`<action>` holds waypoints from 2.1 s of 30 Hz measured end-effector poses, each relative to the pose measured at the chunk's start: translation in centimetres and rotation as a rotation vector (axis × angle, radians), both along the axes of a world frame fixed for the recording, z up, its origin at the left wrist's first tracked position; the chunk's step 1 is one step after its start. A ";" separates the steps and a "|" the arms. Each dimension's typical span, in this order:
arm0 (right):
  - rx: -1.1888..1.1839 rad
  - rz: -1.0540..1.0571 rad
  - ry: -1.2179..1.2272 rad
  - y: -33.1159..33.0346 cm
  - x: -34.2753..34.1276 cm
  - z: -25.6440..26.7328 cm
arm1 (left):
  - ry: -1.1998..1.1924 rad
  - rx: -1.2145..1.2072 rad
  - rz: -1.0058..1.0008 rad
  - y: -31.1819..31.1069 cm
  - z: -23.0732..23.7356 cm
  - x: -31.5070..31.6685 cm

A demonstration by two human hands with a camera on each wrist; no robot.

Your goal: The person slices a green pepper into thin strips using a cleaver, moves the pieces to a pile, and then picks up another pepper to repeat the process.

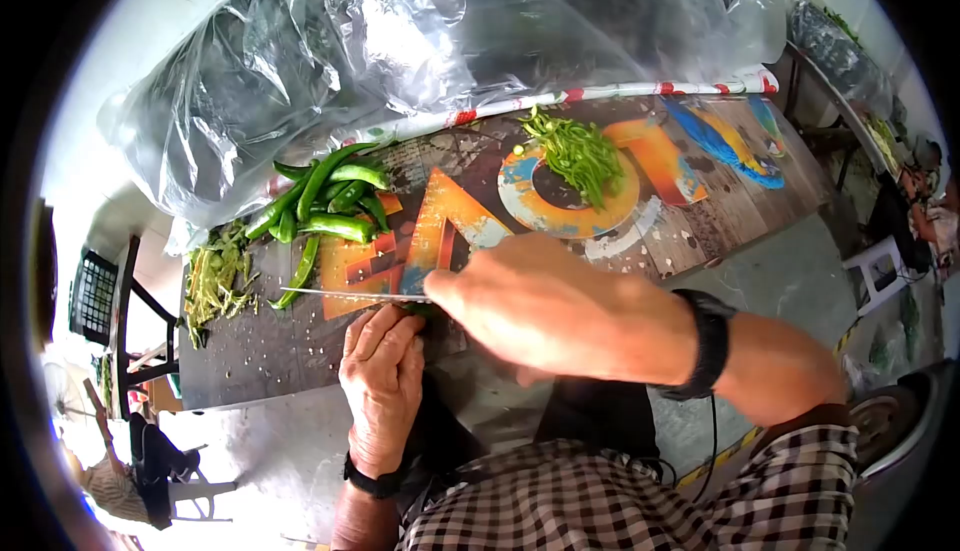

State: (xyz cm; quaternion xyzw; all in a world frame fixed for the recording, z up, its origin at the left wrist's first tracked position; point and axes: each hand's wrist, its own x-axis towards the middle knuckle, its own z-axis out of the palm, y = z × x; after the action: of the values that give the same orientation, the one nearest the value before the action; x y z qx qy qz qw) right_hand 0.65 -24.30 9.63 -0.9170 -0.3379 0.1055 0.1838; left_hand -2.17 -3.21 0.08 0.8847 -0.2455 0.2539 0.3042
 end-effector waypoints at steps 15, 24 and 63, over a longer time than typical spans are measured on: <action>0.107 -0.094 -0.163 -1.3 -2.5 -0.2 | -0.063 -0.024 0.044 -0.1 -1.2 0.2; 0.118 -0.059 -0.176 -1.5 -2.1 -0.4 | -0.027 -0.057 0.034 -0.2 -0.9 0.1; 0.065 -0.091 -0.298 -2.5 -1.5 -1.0 | -0.049 -0.055 0.051 -0.4 -1.1 0.1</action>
State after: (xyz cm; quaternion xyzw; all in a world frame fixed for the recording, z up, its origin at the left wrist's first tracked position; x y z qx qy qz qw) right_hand -0.87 -26.80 8.60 -0.9305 -0.3226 -0.0511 0.1660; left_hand -2.10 -3.64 -1.02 0.8756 -0.2233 0.2896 0.3156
